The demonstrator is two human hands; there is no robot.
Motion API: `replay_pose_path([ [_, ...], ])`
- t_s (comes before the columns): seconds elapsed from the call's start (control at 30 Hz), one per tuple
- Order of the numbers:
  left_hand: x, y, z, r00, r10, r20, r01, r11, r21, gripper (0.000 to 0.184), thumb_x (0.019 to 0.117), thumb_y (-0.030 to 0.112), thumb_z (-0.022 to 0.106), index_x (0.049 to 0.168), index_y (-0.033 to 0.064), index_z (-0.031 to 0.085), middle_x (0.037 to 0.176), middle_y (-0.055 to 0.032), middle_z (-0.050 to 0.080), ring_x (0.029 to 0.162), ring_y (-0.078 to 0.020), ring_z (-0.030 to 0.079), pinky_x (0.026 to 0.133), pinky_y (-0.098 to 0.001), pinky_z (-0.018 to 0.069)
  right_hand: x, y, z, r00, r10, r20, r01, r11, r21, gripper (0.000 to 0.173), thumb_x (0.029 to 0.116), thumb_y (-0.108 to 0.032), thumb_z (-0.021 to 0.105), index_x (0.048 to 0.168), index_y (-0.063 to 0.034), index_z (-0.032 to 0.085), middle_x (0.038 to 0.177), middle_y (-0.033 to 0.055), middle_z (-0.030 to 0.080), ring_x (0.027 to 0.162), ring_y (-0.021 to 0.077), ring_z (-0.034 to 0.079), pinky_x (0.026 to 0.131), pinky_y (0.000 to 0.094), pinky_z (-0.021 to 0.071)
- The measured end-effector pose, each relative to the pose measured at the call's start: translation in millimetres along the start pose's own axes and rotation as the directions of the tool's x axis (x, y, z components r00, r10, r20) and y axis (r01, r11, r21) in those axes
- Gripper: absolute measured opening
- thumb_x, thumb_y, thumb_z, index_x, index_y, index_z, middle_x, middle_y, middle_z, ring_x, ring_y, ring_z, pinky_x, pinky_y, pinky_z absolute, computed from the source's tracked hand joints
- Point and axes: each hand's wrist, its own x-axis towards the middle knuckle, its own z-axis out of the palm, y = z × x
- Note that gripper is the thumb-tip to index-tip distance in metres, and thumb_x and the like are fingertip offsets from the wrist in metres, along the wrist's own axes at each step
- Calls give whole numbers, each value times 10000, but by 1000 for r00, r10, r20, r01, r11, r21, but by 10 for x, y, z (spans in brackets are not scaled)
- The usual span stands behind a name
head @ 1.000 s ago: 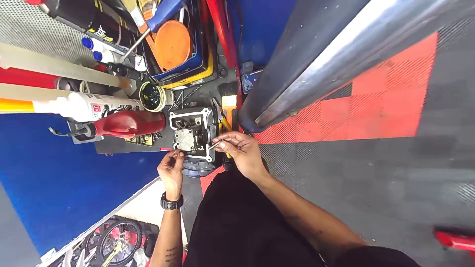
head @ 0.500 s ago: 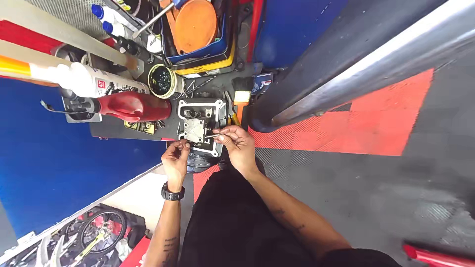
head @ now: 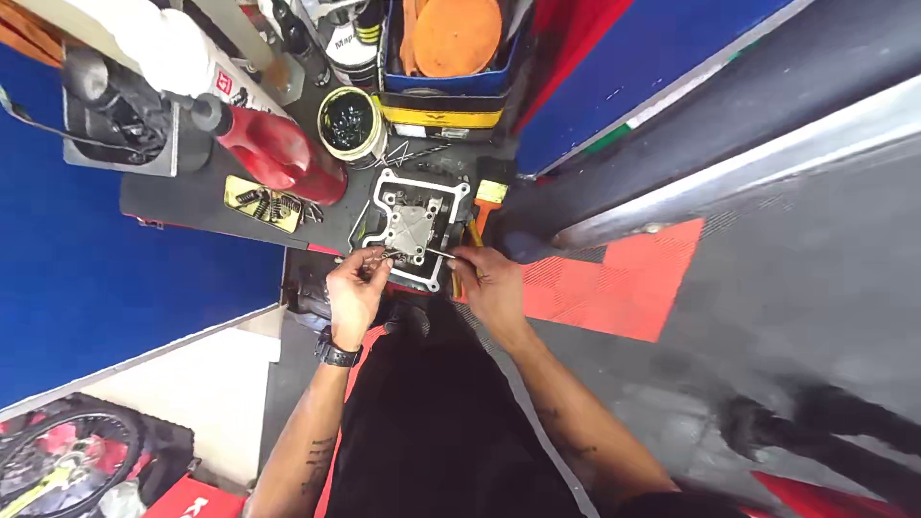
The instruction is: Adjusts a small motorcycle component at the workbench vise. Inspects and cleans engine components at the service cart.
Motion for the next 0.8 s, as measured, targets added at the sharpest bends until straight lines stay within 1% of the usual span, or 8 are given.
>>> replay_pose_path([
  [0.1,15,-60,6,999,52,16,-53,996,74,235,922,194,736,1104,45,746,977,-70,758,845,-111,729,809,-303,614,-2,-47,-25,1000,1,12,0,995,-100,178,990,-172,654,1064,-63,773,1013,92,761,972,177,724,912,365,580],
  [0.17,27,-77,11,997,71,22,-72,994,86,232,940,207,721,1115,57,748,1005,-86,756,873,-152,734,828,-352,615,-15,-80,-20,999,30,21,-27,990,-136,186,988,-181,652,1064,-49,758,991,80,756,912,140,723,865,342,593],
  [0.27,48,-96,19,995,94,33,-96,993,63,228,955,214,702,1123,68,753,1034,-104,748,899,-194,731,848,-396,607,-49,-108,6,997,81,-1,-81,993,-87,166,975,-168,678,1056,-36,737,937,47,747,818,70,704,780,267,598],
  [0.37,62,-156,18,990,134,38,-135,991,13,217,961,191,689,1124,62,753,1050,-112,746,904,-212,730,852,-406,605,-108,-141,27,994,104,-43,-105,994,-30,136,961,-125,686,1039,-22,727,905,34,739,780,54,692,740,249,597],
  [0.47,71,-208,57,985,174,21,-173,984,-33,198,964,173,688,1109,50,742,1021,-117,733,874,-222,720,825,-405,604,-154,-134,24,988,118,-96,-118,993,2,115,946,-99,698,1015,-11,722,880,37,733,767,75,693,728,268,602],
  [0.53,66,-222,80,983,181,11,-180,983,-45,199,965,168,680,1111,46,741,1022,-124,730,887,-239,716,838,-422,597,-184,-147,22,984,128,-121,-125,992,34,104,942,-79,698,1012,-5,721,874,44,735,765,89,699,727,278,610],
  [0.67,52,-265,137,975,221,-29,-222,974,-43,204,976,183,661,1112,51,736,1013,-126,723,910,-254,708,862,-430,586,-250,-231,59,971,181,-154,-136,955,262,85,945,2,665,1011,43,698,859,94,739,766,169,723,745,341,634],
  [0.8,71,-244,156,965,250,-76,-254,966,-40,216,966,177,670,1121,42,737,1017,-137,713,891,-258,701,854,-441,588,-274,-325,55,944,289,-159,-197,881,431,108,971,30,610,1058,73,656,929,152,742,815,224,731,772,372,634],
])
